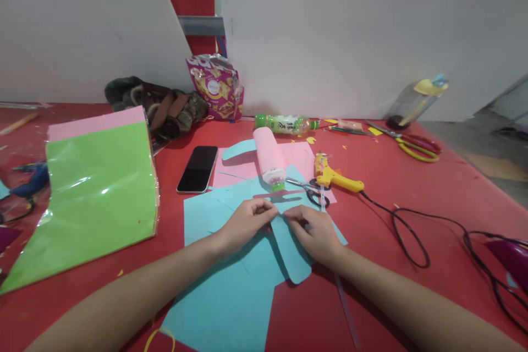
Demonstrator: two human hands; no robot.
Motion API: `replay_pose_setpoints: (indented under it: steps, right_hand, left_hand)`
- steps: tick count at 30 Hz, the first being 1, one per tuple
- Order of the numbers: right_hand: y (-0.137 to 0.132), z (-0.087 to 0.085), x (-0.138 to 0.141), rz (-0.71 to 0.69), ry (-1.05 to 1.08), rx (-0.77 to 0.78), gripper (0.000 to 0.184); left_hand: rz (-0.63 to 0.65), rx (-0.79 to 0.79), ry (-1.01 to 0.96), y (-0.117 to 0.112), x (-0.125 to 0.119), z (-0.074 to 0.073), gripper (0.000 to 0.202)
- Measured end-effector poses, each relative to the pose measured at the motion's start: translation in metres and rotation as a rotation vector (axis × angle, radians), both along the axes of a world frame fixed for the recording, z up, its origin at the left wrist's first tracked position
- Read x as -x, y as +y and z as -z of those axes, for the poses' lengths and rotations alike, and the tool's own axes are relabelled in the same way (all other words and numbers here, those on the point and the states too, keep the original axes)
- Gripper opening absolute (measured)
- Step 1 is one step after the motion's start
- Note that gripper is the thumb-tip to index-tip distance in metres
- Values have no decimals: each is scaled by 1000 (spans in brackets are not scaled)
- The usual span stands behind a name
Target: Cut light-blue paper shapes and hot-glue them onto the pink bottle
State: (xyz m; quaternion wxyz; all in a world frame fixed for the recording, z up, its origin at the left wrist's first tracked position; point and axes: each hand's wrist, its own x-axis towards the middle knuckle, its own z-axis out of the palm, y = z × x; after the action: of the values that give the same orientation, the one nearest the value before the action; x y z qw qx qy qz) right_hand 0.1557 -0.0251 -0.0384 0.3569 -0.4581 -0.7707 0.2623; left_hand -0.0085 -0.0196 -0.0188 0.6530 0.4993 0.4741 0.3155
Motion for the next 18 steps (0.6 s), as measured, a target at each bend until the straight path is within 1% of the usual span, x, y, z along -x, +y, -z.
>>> replay_pose_setpoints:
  steps: [2,5,7,9,14,18]
  right_hand:
    - [0,1,-1,-6,2,-9,16]
    - [-1,3,-1,-9,14,-15,17]
    - [-1,2,0,-13,25,-15,17]
    - [-1,1,0,-20,32,-10,14]
    - [0,-5,3,-14,85,112,11]
    - [1,-6,3,12,112,190,12]
  left_hand:
    - [10,-6,23,-1,0,0,17]
    - [43,-55,87,-1,2,2,12]
    - [52,-116,112,-1,2,3,9]
    - [43,-212,162,0,3,5,6]
    - [45,-454,351,-2,6,7,9]
    - [59,-554,418,-3,6,7,13]
